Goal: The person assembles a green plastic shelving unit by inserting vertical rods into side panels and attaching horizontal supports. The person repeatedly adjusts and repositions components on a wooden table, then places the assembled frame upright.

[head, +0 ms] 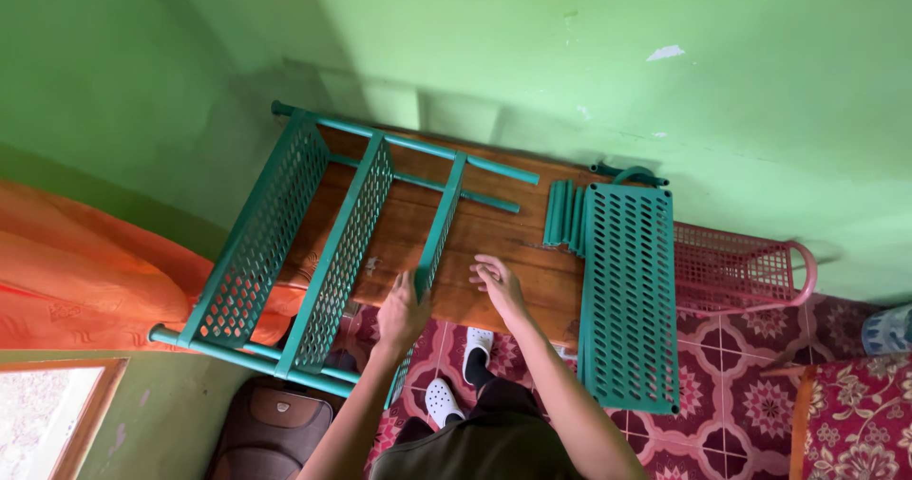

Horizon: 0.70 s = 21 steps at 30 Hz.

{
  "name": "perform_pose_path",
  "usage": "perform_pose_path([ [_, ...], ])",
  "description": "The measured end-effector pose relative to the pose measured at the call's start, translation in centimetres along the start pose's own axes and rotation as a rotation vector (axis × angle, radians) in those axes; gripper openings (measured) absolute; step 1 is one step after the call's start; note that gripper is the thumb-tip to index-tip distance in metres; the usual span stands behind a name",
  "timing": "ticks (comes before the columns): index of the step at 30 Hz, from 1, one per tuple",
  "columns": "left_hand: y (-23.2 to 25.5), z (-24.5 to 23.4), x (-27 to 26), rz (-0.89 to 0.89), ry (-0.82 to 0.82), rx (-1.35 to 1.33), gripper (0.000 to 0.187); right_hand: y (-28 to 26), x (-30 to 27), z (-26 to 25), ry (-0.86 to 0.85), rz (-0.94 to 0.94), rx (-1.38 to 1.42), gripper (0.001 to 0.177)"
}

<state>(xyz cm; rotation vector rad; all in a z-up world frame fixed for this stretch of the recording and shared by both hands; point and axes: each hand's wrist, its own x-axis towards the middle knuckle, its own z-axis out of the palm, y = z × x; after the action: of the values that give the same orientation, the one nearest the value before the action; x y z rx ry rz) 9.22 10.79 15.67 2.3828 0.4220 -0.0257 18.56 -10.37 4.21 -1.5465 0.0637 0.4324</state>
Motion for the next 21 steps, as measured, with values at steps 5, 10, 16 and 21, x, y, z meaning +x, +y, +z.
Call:
perform_pose_path([
  [5, 1.4, 1.9, 5.0, 0.144, 0.001, 0.061, 0.079, -4.5, 2.7, 0.4, 0.017, -0.104, -0.082, 0.031],
  [10, 4.5, 2.0, 10.5, 0.156, -0.077, 0.122, 0.085, -11.7, 5.8, 0.6, 0.148, -0.447, -0.369, 0.028],
  [16, 8.1, 1.9, 17.2, 0.394, 0.106, 0.282, 0.085, -19.1, 9.2, -0.3, 0.295, -0.746, -0.753, 0.034],
  [21, 8.8, 2.1, 21.5, 0.503, 0.121, 0.376, 0.071, -21.1, 14.6, -1.4, -0.036, -0.576, -1.001, 0.043],
])
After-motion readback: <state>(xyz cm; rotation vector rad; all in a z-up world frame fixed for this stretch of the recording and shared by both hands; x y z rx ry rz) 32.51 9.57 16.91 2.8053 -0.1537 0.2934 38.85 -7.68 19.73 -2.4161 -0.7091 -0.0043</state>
